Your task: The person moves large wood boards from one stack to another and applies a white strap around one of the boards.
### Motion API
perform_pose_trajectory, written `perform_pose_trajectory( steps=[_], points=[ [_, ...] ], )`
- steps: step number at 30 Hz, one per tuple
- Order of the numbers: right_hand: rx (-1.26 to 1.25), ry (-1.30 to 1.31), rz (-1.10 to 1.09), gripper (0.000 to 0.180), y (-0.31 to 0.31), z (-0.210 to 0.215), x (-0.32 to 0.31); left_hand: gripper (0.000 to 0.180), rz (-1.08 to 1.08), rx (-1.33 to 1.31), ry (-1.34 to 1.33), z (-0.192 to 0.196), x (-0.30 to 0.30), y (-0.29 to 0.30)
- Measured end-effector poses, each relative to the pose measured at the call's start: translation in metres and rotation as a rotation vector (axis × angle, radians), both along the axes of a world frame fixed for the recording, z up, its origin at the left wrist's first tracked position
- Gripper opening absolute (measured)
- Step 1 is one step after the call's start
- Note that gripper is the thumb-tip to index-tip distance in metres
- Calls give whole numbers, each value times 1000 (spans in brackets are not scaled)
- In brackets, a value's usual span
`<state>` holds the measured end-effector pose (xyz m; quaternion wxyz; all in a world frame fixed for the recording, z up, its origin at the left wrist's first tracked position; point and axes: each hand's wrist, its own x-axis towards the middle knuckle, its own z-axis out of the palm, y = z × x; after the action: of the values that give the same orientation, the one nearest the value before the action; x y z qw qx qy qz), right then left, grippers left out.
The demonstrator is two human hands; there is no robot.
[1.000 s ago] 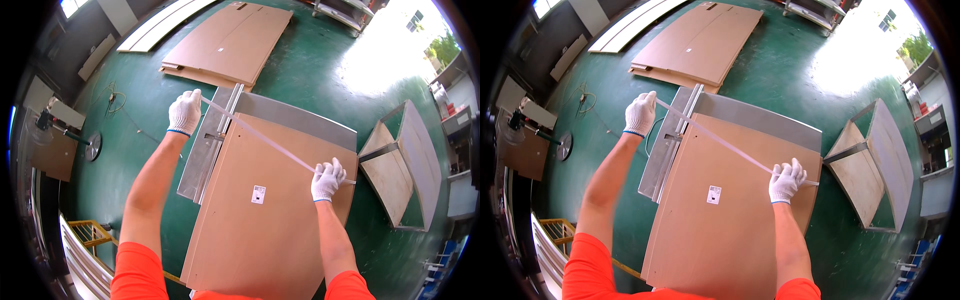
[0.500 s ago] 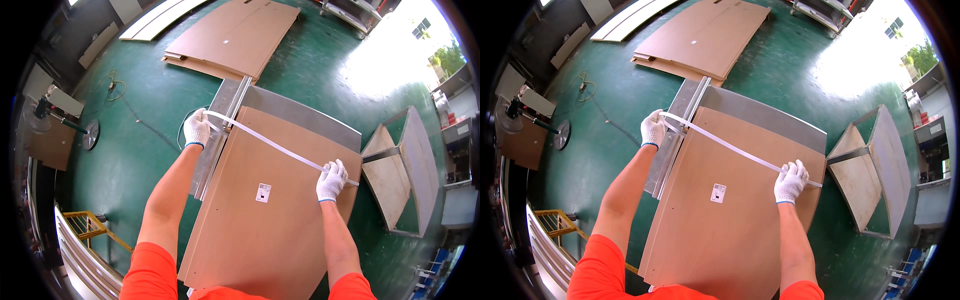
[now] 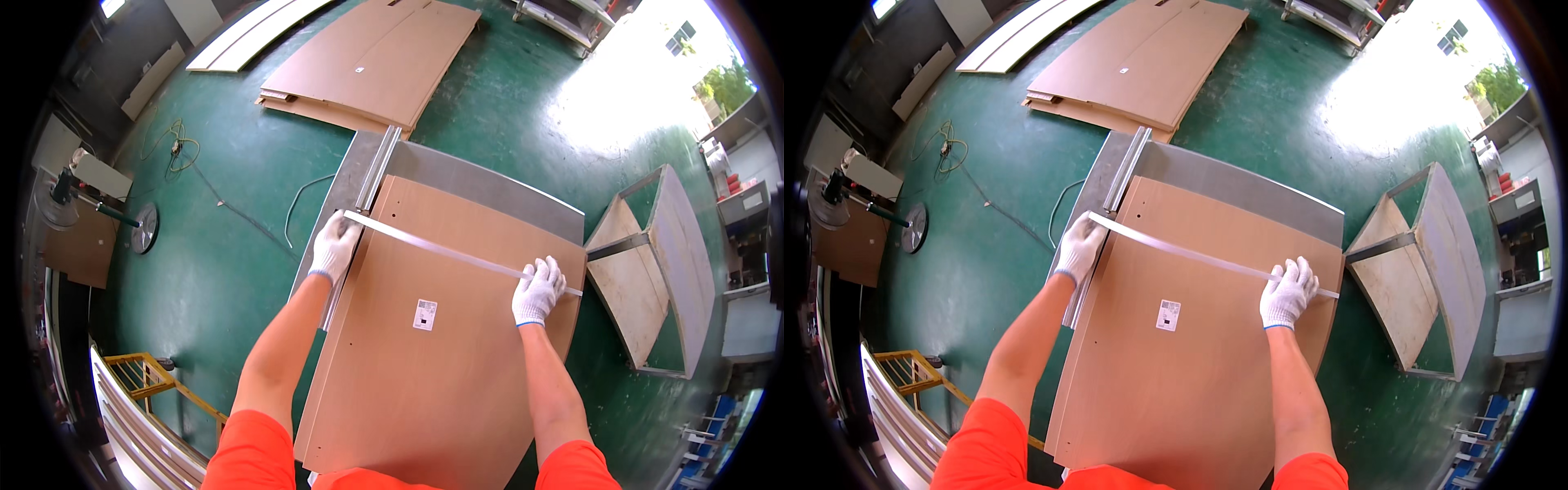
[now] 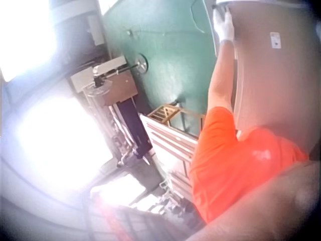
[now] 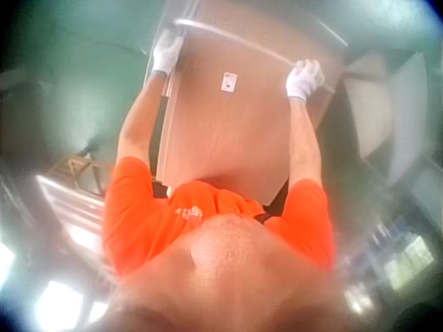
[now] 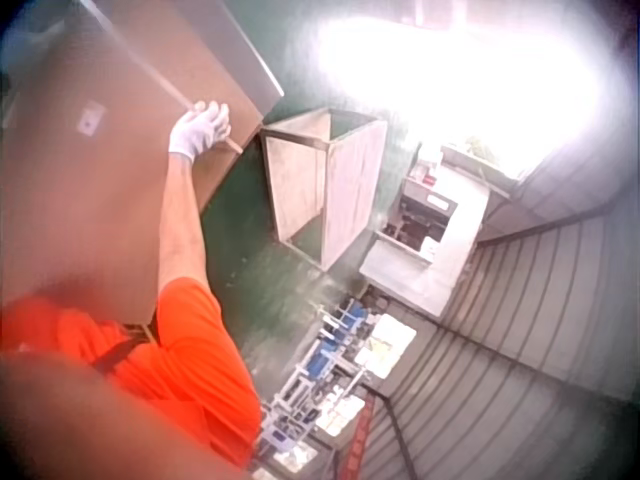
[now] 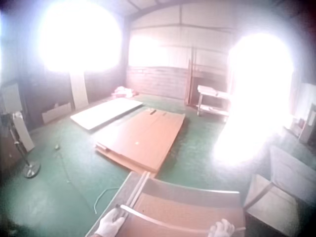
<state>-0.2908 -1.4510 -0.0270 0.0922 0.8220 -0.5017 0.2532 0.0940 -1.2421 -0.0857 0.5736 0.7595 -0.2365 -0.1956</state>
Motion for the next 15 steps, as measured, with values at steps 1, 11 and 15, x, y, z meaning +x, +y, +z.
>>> perform_pose_trajectory(
  steps=[1,11,15],
  points=[
    [3,5,-14,28,0,-1,-3,64,15,46,-8,4,-13,15],
    [80,-2,59,67,11,14,3,96,-143,520,746,69,-183,338],
    [111,-82,-71,73,17,-1,-17,87,-52,560,904,85,-188,347]
  ],
)
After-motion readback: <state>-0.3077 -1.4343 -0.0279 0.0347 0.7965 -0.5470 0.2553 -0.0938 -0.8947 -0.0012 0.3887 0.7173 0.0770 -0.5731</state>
